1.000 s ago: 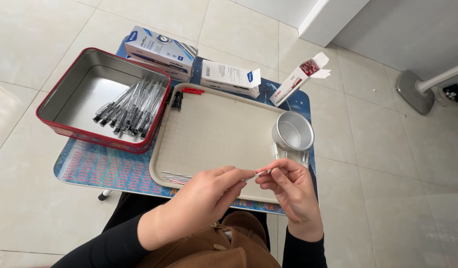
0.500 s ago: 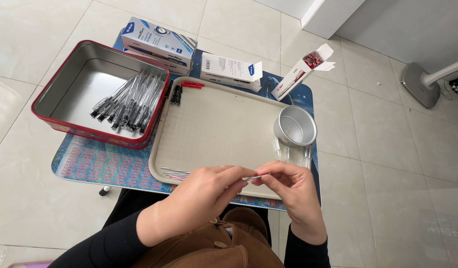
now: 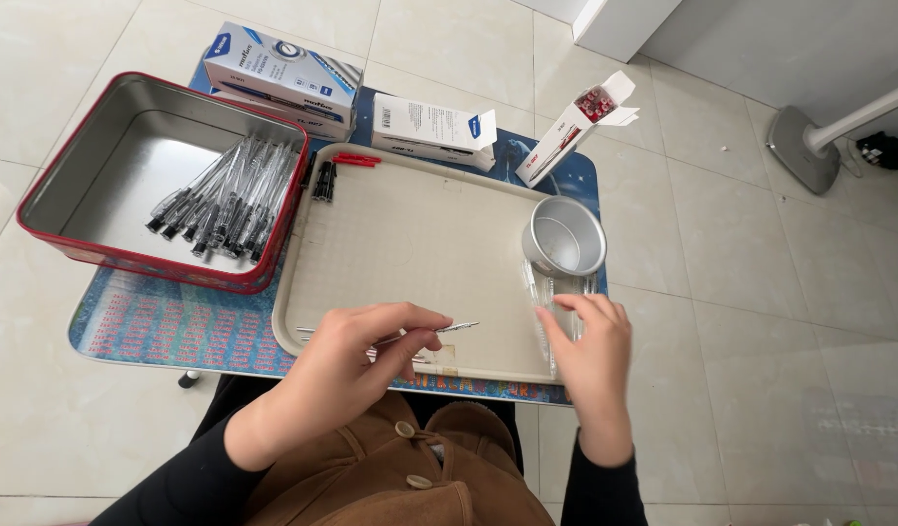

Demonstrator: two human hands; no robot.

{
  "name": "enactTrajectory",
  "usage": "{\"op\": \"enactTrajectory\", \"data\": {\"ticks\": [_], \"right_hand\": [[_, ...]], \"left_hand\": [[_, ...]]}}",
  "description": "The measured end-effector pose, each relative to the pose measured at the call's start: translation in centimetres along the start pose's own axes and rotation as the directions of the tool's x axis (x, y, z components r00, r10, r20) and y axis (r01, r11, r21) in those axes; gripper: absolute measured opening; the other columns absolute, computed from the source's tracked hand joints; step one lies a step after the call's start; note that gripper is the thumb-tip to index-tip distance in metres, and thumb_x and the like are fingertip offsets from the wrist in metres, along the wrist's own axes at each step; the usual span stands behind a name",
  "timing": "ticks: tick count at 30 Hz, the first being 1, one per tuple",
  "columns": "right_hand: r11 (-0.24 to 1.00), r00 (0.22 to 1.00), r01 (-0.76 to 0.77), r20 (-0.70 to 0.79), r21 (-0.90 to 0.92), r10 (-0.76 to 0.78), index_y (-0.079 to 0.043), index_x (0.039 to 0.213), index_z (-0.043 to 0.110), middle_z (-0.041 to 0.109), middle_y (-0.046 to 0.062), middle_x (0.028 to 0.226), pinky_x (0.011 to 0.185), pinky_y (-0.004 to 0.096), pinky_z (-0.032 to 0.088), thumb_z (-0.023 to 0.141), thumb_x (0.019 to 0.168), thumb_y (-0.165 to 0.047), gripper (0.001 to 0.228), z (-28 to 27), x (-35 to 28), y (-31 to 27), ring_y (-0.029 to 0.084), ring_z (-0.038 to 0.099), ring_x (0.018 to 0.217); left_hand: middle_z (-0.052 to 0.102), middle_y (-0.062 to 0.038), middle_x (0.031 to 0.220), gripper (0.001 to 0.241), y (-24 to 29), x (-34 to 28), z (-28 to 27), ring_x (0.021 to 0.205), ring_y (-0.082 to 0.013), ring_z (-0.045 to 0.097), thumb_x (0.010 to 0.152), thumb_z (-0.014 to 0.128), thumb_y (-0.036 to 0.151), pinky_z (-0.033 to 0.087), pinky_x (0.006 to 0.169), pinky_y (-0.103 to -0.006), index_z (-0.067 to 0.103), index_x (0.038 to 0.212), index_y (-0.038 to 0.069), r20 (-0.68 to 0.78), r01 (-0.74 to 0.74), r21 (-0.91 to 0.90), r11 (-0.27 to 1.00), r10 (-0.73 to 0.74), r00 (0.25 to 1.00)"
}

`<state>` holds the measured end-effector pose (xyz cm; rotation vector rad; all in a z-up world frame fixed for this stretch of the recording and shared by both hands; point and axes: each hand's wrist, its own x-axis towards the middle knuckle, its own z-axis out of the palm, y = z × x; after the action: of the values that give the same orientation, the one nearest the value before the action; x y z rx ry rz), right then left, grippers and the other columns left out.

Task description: Assembling pens by inserting ink refills into barrels and attaching caps and end pieces.

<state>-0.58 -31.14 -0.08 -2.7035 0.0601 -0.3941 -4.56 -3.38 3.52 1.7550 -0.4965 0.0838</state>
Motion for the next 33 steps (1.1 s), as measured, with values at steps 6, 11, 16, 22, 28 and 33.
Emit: {"op": "enactTrajectory", "data": {"ticks": [6,11,16,22,28,33], "right_hand": [[0.961,0.991,0.118,-0.032,-0.249,-0.130,-0.015,0.085,0.066,0.051,0.004,0.097,0.086,0.044,0.038,0.069,0.082,-0.032,0.017,5.0,1.1,1.5,0.028,0.048,0.096],[0.986,0.979,0.165,0.123,-0.031,-0.160,-0.010,0.091,0.056,0.053,0.006,0.092,0.089,0.046,0.034,0.053,0.093,-0.019,0.009,3.4,-0.2,-2.0,0.028,0.051,0.097],[0.934,0.918,0.047,0.354,0.353,-0.180,-0.013,0.092,0.055,0.063,-0.003,0.087,0.093,0.030,0.035,0.039,0.098,-0.028,0.023,-0.9,-2.4,-7.3,0.016,0.054,0.096],[0.936,0.905,0.018,0.393,0.353,-0.165,-0.016,0.098,0.057,0.064,-0.006,0.089,0.084,0.028,0.042,0.039,0.096,-0.035,0.027,-0.6,-3.0,-7.5,0.015,0.047,0.105],[0.929,0.882,0.198,0.356,0.313,-0.309,-0.016,0.098,0.053,0.063,-0.005,0.084,0.095,0.031,0.031,0.037,0.098,-0.031,0.022,-0.2,-2.9,-6.7,0.019,0.044,0.099],[0.888,0.842,0.137,0.421,0.438,-0.338,-0.013,0.097,0.057,0.064,0.000,0.089,0.082,0.031,0.043,0.041,0.096,-0.024,0.019,0.1,-2.5,-7.4,0.018,0.049,0.101]], "left_hand": [[0.070,-0.001,0.079,0.016,0.2,-0.1,-0.2,0.051,-0.0100,0.062,0.092,0.053,0.011,0.052,0.053,-0.0205,0.066,0.101,0.010,0.019,-0.057,-0.007,0.998,0.057,0.998],[0.067,-0.001,0.073,0.013,-0.1,0.3,-1.3,0.054,-0.0157,0.063,0.088,0.058,0.006,0.052,0.053,-0.0244,0.067,0.096,0.011,-0.126,-0.150,0.210,0.966,0.179,0.976],[0.063,-0.005,0.080,0.007,-1.2,0.2,-2.2,0.064,-0.0231,0.055,0.094,0.056,0.010,0.043,0.054,-0.0343,0.063,0.097,0.008,-0.122,-0.273,0.611,0.743,0.429,0.895],[0.059,-0.002,0.079,0.038,-1.3,0.5,-3.2,0.060,-0.0230,0.051,0.073,0.051,-0.012,0.037,0.052,-0.0340,0.061,0.102,0.009,0.090,-0.361,0.733,0.576,0.444,0.891],[0.048,0.000,0.071,0.019,0.4,1.8,-3.9,0.060,-0.0205,0.045,0.085,0.059,-0.001,0.037,0.053,-0.0329,0.049,0.077,0.014,0.292,-0.465,0.798,0.383,0.430,0.855],[0.057,-0.010,0.098,0.024,2.4,3.7,-3.2,0.083,-0.0259,0.053,0.096,0.055,0.027,0.044,0.068,-0.0380,0.059,0.110,0.008,0.419,-0.662,0.548,0.511,0.518,0.746]]}}
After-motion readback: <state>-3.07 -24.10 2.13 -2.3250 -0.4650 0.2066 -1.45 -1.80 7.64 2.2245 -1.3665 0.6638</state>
